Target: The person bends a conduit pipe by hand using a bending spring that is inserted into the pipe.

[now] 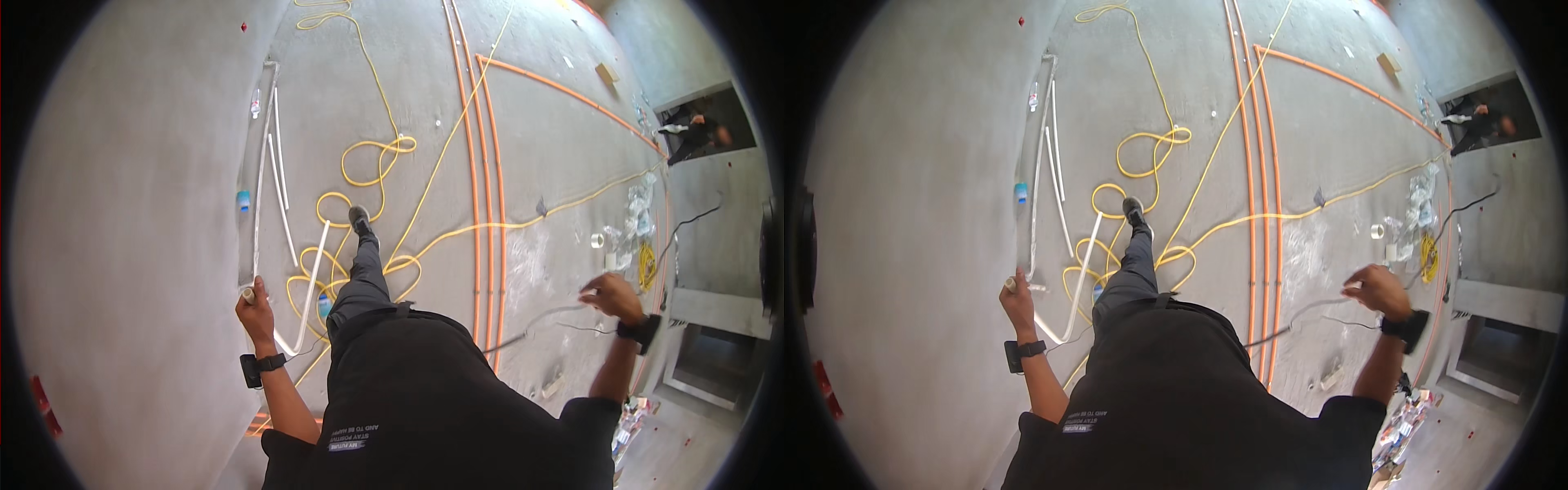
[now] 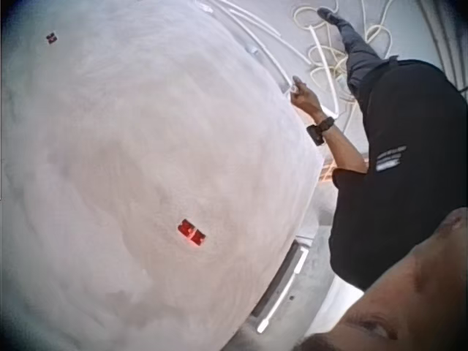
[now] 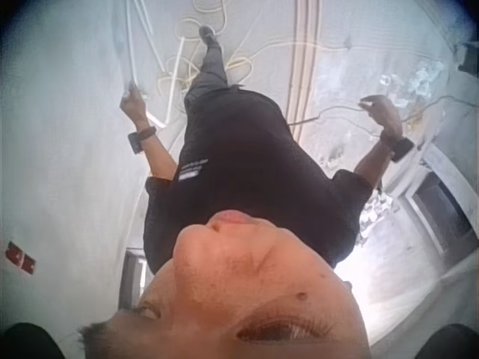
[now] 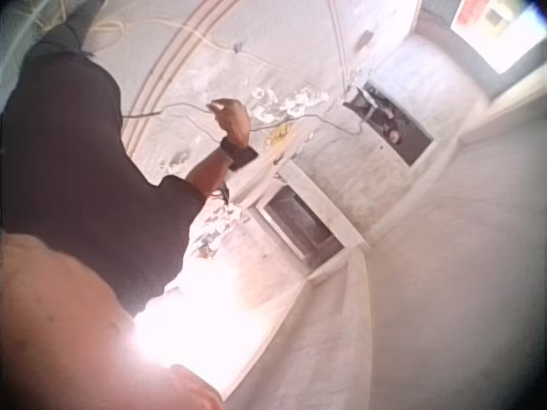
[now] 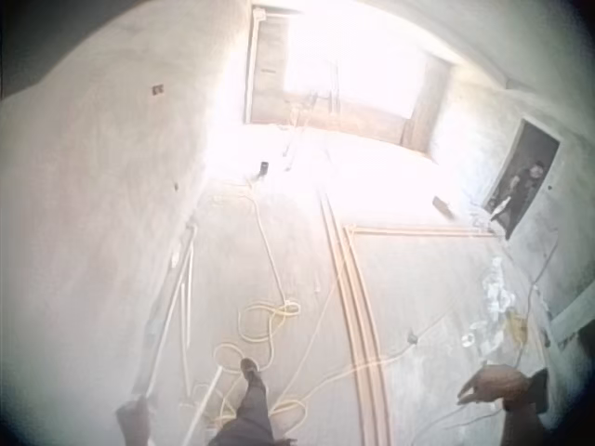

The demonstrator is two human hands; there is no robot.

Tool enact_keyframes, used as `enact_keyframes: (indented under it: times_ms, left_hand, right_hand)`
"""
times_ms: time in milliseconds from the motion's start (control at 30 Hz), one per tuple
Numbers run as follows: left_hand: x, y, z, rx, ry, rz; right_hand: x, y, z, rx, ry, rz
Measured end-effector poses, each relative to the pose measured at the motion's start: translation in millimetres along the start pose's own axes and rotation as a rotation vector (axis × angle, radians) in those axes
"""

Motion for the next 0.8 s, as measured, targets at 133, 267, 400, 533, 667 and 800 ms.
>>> enact_keyframes:
  times_ms: [133,267,400,533,667,800]
  left_hand:
    - [-23,-59,91,0.020,0.013,-0.016]
    - [-64,-100,161,0.042,-0.034,0.015]
    - [-98,-126,220,0.058,-0.069,-0.025]
    - [-115,-132,256,-0.036,-0.008,-0.110]
    - [-133,-127,291,-0.370,0.044,-0.249]
    - [-169,-112,330,-0.557,0.074,-0.448]
  right_hand:
    - [66,151,-4,-0.082,-0.047,0.056]
    - [96,292,30,-0.273,-0.066,0.035]
    - [100,417,94,-0.627,0.149,-0.158]
    - [125,500,192,-0.750,0.091,-0.168]
    - [128,533,331,-0.816,0.165,-0.044]
    - [113,528,488,-0.949,0.227,0.006]
Point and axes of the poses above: each hand's wrist, its own z-axis towards the middle knuckle, its own y-axis out of the back of the hand, x = y × z, the point moved 1 cm from there along z, towards the middle knuckle, and after that the axes turned 4 degrees about x, right-handed, at the moved point
